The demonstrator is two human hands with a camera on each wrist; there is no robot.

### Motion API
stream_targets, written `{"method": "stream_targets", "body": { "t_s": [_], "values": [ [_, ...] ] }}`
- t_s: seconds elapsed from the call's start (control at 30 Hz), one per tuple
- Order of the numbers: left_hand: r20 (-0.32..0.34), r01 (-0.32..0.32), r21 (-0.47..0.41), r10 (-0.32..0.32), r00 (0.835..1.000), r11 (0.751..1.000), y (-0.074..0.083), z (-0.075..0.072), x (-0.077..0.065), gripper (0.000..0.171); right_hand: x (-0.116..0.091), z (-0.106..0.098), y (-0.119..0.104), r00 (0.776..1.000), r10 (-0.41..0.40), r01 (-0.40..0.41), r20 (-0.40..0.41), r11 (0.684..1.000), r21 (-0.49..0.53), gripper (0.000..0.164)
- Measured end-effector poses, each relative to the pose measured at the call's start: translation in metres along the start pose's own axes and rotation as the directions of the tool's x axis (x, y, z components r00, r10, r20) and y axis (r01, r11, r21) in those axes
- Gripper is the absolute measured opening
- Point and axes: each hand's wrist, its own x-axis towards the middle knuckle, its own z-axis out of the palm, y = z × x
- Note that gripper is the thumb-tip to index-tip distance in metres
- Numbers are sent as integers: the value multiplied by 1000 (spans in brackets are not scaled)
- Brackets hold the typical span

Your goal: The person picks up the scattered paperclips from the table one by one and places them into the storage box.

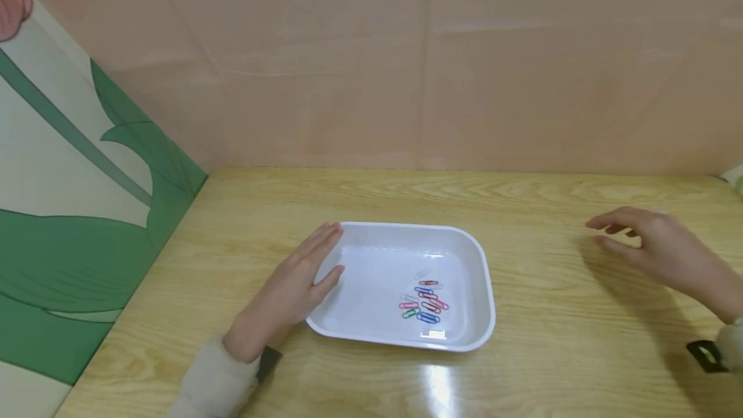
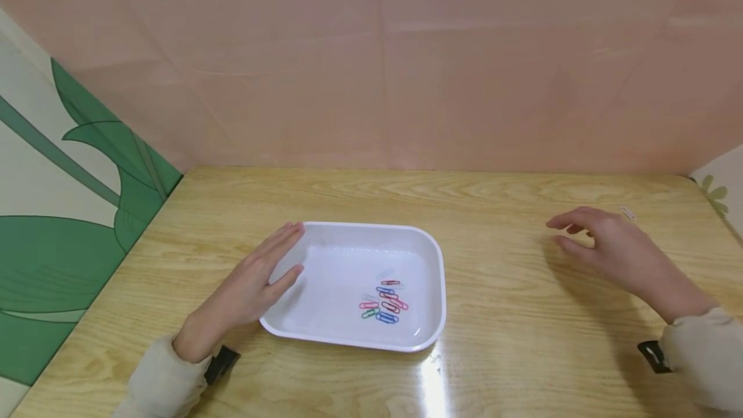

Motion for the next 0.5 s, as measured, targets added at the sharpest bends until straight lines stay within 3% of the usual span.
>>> {"method": "stream_targets", "body": {
  "t_s": [0.5],
  "values": [
    [2, -5, 0, 5, 1000, 1000, 0, 1, -2, 62, -9, -1, 36, 997, 82, -81, 12, 996, -36, 29]
  ]
}}
